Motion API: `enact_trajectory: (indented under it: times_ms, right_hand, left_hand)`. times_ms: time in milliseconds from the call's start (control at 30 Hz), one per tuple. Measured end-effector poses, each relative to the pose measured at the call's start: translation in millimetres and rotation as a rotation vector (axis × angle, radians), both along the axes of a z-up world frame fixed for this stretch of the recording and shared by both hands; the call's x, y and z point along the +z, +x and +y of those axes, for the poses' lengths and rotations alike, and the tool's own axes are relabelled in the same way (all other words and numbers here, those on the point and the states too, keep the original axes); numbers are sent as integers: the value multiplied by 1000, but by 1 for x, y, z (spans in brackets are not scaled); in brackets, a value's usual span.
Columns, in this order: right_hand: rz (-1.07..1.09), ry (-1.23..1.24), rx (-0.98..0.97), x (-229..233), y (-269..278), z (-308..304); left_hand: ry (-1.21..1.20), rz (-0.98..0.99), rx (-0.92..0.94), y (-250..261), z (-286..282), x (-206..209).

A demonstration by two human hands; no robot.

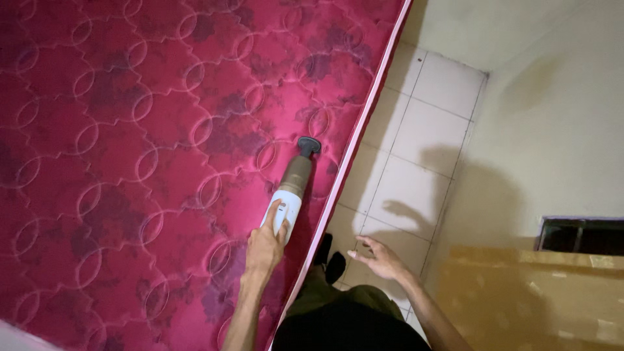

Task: The person uses a handheld vacuum cleaner to clean the surface of a pink patterned mattress. They move the vacuum head systematically along the edges and across the top surface of the mattress, covering different sections in a repetitive manner.

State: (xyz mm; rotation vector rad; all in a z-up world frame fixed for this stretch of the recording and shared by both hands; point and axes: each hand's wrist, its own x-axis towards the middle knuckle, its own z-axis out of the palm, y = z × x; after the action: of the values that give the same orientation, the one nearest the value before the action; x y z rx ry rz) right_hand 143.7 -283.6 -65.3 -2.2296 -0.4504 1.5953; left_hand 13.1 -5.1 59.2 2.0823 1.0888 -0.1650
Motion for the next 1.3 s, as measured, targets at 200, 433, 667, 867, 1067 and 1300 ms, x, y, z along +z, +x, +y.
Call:
enact_trajectory:
  times_ms: [200,433,667,867,1067,1300]
  right_hand:
    - [-62,39,-9,7,15,13]
    - [-83,25,-28,6,23,14]
    - [-120,-7,-74,6,23,-2]
    - [-114,-64,-79,14,23,2]
    - [-116,26,-156,26,15,7]
    - [-120,31,-239,29,5,7]
  left_hand:
    - [-28,38,-24,33,17,-9]
    - [-26,32,-81,65,36,-29]
    - [4,13,-106,109,51,-52]
    - [21,-25,-126,148,66,-71]
    - [32,-54,-151,192,74,-89]
    - [10,-37,-151,234,80,-98]
